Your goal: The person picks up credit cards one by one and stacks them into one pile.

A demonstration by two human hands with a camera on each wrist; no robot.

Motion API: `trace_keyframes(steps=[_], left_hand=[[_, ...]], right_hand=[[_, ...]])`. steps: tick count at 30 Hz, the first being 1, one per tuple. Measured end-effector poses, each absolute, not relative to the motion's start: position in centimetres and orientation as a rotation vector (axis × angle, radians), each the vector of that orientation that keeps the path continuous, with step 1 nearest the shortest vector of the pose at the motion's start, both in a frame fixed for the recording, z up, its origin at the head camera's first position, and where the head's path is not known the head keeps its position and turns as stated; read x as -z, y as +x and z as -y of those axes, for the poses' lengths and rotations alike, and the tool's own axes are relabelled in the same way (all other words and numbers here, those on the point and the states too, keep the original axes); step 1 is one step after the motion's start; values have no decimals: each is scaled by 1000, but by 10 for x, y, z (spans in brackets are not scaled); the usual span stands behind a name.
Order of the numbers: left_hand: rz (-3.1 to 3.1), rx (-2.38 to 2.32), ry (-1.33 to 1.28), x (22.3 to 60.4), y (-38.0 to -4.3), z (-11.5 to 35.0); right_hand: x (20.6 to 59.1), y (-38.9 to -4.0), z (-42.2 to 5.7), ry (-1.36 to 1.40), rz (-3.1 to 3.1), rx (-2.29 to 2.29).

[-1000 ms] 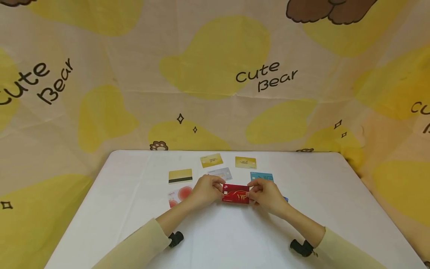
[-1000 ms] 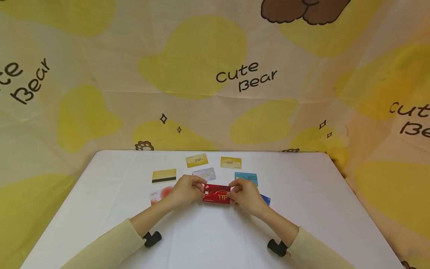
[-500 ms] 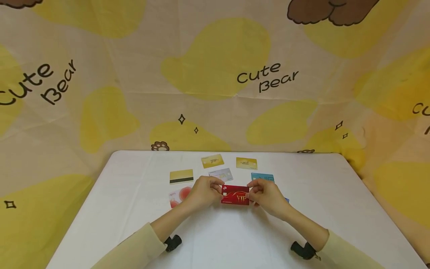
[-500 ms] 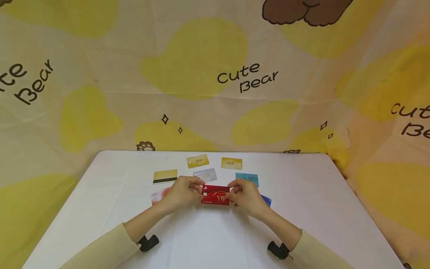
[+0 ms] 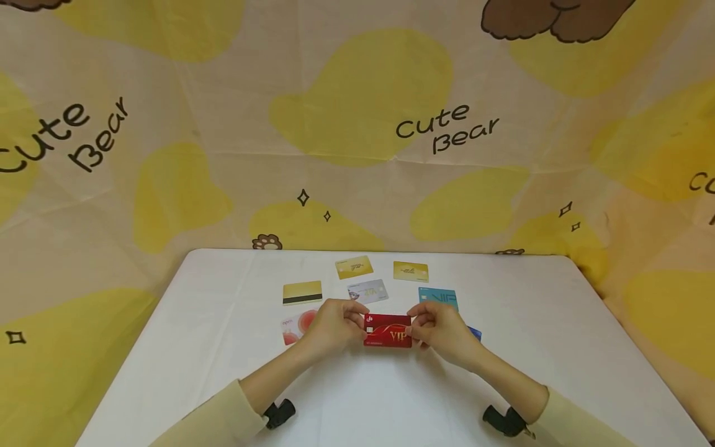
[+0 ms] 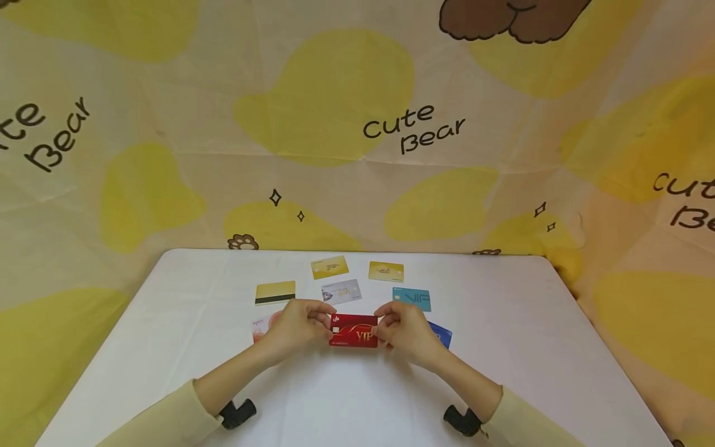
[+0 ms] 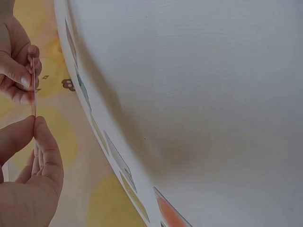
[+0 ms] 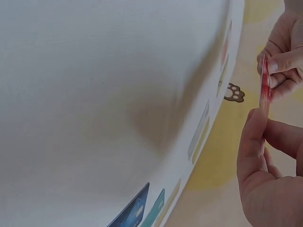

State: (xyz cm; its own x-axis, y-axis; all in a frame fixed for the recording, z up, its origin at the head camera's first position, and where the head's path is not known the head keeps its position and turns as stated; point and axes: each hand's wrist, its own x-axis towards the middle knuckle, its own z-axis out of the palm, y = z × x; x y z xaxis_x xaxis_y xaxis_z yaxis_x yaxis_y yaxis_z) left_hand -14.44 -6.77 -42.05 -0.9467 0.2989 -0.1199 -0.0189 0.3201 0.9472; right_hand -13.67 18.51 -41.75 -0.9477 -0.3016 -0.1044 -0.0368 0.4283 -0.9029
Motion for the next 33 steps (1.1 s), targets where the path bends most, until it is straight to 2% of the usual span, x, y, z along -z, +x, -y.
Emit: trace_keyframes(steps=[33], left_hand=[[-2249, -1653, 244, 437, -114, 84]], right_hand=[[433, -122, -173, -324, -2290, 1426]])
